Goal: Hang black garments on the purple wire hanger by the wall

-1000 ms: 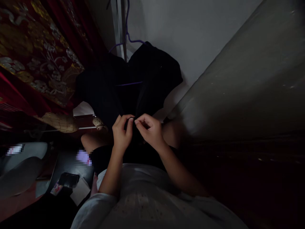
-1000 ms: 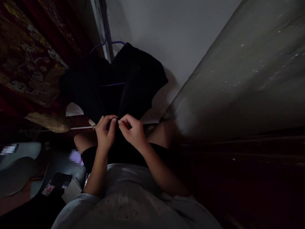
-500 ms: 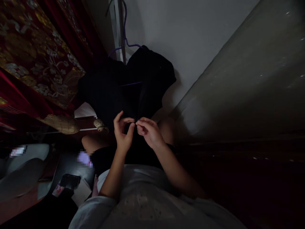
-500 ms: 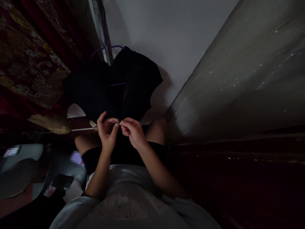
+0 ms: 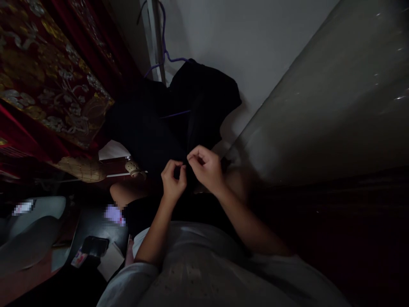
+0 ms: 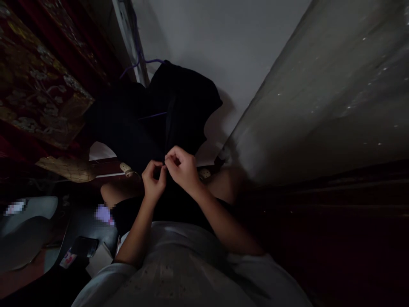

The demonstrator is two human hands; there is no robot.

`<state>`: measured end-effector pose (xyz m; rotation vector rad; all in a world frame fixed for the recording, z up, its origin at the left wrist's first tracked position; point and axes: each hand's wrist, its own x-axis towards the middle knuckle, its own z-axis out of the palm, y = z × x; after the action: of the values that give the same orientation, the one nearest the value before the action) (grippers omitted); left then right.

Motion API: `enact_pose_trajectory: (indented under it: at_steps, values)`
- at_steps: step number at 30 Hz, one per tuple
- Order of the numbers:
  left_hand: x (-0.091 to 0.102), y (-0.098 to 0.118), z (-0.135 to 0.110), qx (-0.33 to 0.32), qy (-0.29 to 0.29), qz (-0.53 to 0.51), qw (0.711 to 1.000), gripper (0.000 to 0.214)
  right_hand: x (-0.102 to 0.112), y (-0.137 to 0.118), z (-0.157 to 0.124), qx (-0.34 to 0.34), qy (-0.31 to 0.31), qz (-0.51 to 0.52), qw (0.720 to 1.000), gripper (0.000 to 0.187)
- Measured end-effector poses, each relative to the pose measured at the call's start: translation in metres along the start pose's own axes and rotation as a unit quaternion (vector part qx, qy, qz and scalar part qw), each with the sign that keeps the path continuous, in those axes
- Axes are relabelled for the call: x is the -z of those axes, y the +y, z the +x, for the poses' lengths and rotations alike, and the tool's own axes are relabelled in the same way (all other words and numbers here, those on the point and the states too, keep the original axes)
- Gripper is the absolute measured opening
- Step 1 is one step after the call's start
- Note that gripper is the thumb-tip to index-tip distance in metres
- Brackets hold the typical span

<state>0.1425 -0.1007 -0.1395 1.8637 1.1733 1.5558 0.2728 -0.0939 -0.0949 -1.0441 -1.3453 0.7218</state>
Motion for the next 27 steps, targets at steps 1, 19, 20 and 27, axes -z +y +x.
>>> enact_pose_trajectory:
  at_steps: [1,19,20,27]
  values:
    - [0.001,-0.001,0.0,0.009,-0.007,0.003,1.0,0.01,0.006,-0.002,0.013,0.049,-0.014,-0.056,0.997,0.014]
    - [0.035,0.009,0.059,-0.023,-0.06,-0.001,0.998,0.025,0.004,-0.057,0.155,0.157,-0.04,-0.106,0.981,0.022]
    - [0.039,0.016,0.079,-0.065,-0.041,0.005,0.997,0.032,0.0,-0.056,0.151,0.11,-0.037,-0.062,0.991,0.022]
    - [0.038,0.039,0.19,-0.182,-0.042,0.025,0.982,0.021,-0.019,-0.044,0.138,-0.036,-0.02,0.154,0.987,0.026]
